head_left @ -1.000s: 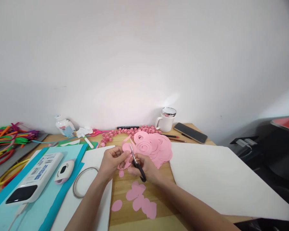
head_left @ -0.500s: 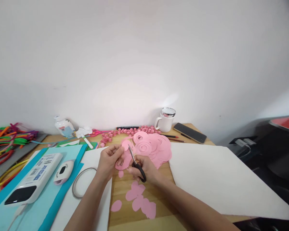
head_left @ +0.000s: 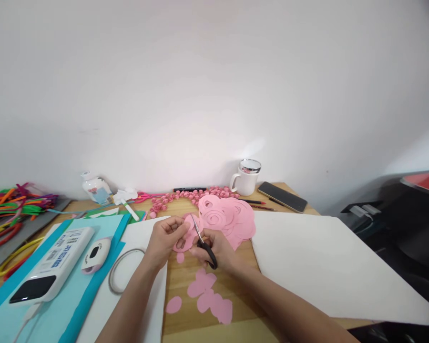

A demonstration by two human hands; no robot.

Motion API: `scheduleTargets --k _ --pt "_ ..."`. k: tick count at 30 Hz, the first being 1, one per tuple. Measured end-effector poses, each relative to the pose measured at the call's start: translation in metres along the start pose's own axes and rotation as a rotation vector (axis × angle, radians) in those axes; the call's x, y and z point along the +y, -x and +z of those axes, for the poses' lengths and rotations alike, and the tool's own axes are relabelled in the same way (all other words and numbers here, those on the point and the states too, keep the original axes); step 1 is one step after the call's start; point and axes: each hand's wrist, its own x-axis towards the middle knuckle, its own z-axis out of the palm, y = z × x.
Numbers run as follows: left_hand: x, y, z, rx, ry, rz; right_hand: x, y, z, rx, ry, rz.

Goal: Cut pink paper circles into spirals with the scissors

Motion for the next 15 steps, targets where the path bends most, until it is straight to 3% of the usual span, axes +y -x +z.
scheduleTargets --k 5,10,12,15 --pt "0.002 -0.001 0.001 0.047 -0.041 0.04 0.001 -0.003 0.001 0.177 -0.035 -0.077" --pt "0.003 -0.002 0.001 0.175 -0.031 0.096 -0.008 -0.004 -0.001 0.531 -0.07 -0.214" --pt "0.002 -0.002 0.002 0.125 -0.024 0.062 -0.01 -0.005 -0.003 0.632 -0.054 -0.26" --pt "-0.001 -0.002 0.004 -0.044 -0.117 -0.013 -0.011 -0.006 -0.006 0.702 -0.014 -0.296"
